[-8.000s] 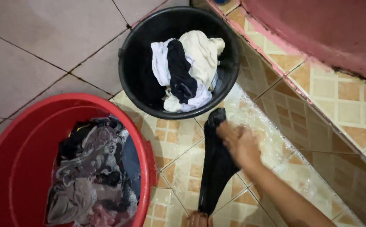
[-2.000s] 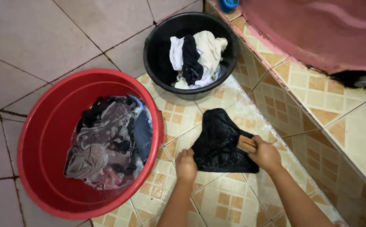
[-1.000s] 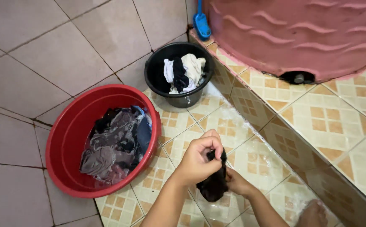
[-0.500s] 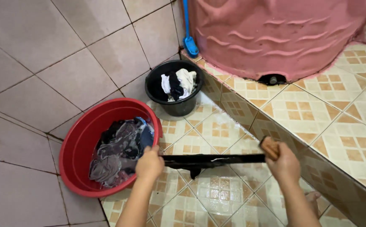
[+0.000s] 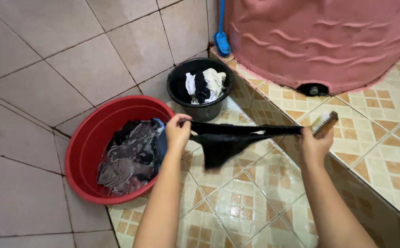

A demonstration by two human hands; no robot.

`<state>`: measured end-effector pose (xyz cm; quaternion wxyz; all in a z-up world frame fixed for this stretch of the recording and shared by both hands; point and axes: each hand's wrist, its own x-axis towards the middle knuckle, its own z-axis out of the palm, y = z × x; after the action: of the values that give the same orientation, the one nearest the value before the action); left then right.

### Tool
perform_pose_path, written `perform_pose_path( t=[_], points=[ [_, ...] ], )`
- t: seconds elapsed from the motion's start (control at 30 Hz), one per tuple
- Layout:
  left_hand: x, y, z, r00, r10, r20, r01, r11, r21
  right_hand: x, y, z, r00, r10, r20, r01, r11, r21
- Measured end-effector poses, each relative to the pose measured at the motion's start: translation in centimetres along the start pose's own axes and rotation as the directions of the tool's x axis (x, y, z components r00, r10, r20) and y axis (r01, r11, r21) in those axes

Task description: Hand-washing clothes in a basin using a bar of soap and a scrubbing brush.

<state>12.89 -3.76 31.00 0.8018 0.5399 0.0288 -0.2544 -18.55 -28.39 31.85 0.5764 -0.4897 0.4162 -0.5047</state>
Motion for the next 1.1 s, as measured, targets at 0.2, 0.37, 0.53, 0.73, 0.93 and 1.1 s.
perform_pose_path(
  t=[0.2,0.37,0.53,0.73,0.93,1.1],
  points=[
    [-2.8,-5.0,-3.3,0.577,0.602,0.551,-0.789,0.240,0.565,-3.0,10.2,-3.0,0.901,-0.431,0.054,0.433,0.880,-0.193],
    [-5.2,-21.8,-12.5,0.897,0.308,0.317,-0.332,-0.001,0.943,-6.1,27.5,-8.9,0.984,0.078,0.158,0.042,0.768,-0.639],
    [-9.1,-27.6,-10.8,0.778,0.076,0.624,-0.575,-0.315,0.755,-6.9,26.8,-3.1,0.959,0.127,0.255,0.074,0.756,-0.651],
    [-7.5,-33.0,-12.1,0.529,0.431,0.731,-0.621,-0.390,0.680,-8.4,26.2,8.0,0.433,0.282,0.856,0.351,0.822,-0.448],
    [-2.3,-36.9,-12.3,0.161,0.688,0.708,-0.331,-0.638,0.695,7.3,26.3,18.9,-0.334,0.029,0.942,0.775,0.577,0.257],
    [-1.0,-37.5,-13.4,0.146,0.690,0.709,-0.294,-0.654,0.697,8.8,26.6,22.5,-0.213,0.118,0.970,0.718,0.692,0.074]
  ],
)
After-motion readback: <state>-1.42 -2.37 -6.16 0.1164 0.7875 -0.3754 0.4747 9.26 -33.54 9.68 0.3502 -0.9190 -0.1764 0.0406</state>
